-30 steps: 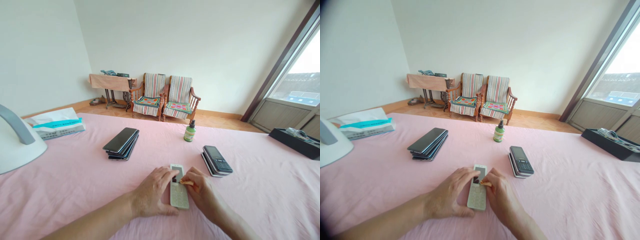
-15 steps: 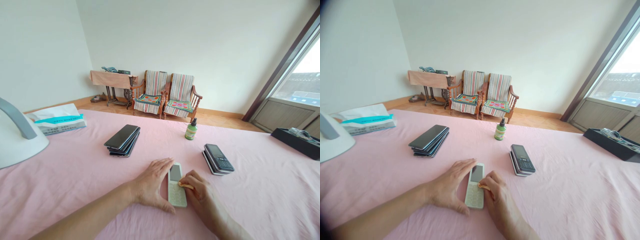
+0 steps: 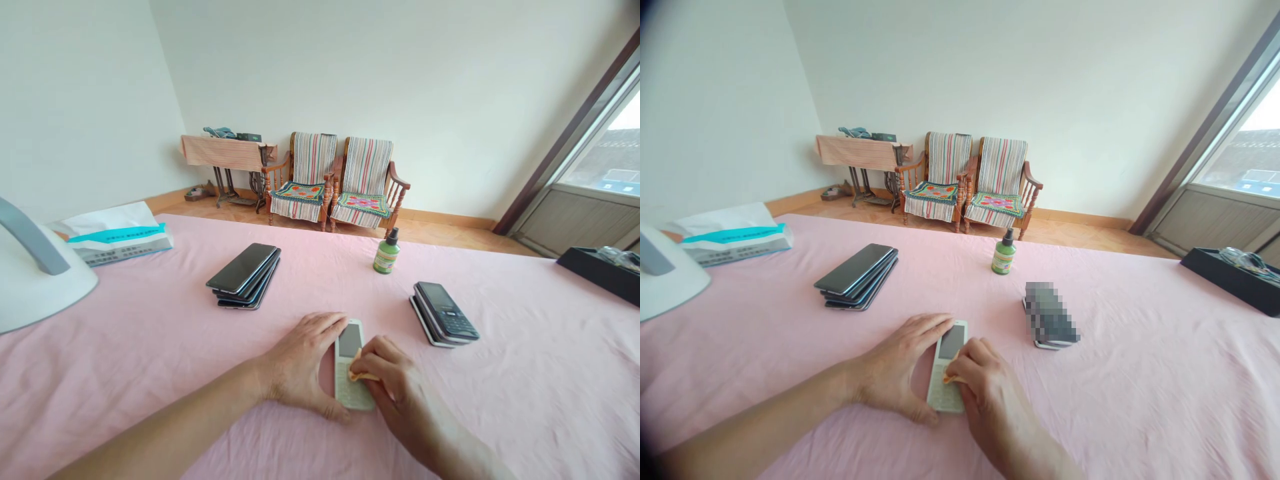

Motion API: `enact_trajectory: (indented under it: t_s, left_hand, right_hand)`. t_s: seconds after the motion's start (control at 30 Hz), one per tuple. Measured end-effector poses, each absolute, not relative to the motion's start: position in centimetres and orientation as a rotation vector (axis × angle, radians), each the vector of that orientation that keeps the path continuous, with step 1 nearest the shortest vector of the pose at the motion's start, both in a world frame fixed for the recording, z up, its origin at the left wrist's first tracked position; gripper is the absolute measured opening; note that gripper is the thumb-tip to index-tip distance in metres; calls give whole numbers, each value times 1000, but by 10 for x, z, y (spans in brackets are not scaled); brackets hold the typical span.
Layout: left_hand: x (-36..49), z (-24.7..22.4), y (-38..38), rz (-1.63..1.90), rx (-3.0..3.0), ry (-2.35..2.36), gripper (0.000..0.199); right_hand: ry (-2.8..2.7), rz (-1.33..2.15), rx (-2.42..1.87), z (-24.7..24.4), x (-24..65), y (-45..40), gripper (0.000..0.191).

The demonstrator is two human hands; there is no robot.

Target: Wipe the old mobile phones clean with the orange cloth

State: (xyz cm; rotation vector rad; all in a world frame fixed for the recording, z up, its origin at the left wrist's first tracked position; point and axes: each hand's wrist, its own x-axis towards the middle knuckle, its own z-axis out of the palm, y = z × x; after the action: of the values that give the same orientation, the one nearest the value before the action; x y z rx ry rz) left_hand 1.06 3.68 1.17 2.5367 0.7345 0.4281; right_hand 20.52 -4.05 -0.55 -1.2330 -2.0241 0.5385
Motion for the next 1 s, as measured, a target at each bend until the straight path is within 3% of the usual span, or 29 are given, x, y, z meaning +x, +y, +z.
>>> enact_trajectory:
  t_s: [0.3,0.8,1.0]
  left_hand:
    - [8,12,37,332,2610,732,112]
    - [11,12,37,455,2632,653,99]
    - [10,12,38,407,2631,644,104]
  right_hand:
    - [-2045,507,-1268,-5,209,-42,33]
    - [-2042,499,-1239,-1,193,-45,35]
    - [-2039,485,-1276,-4,197,-47,34]
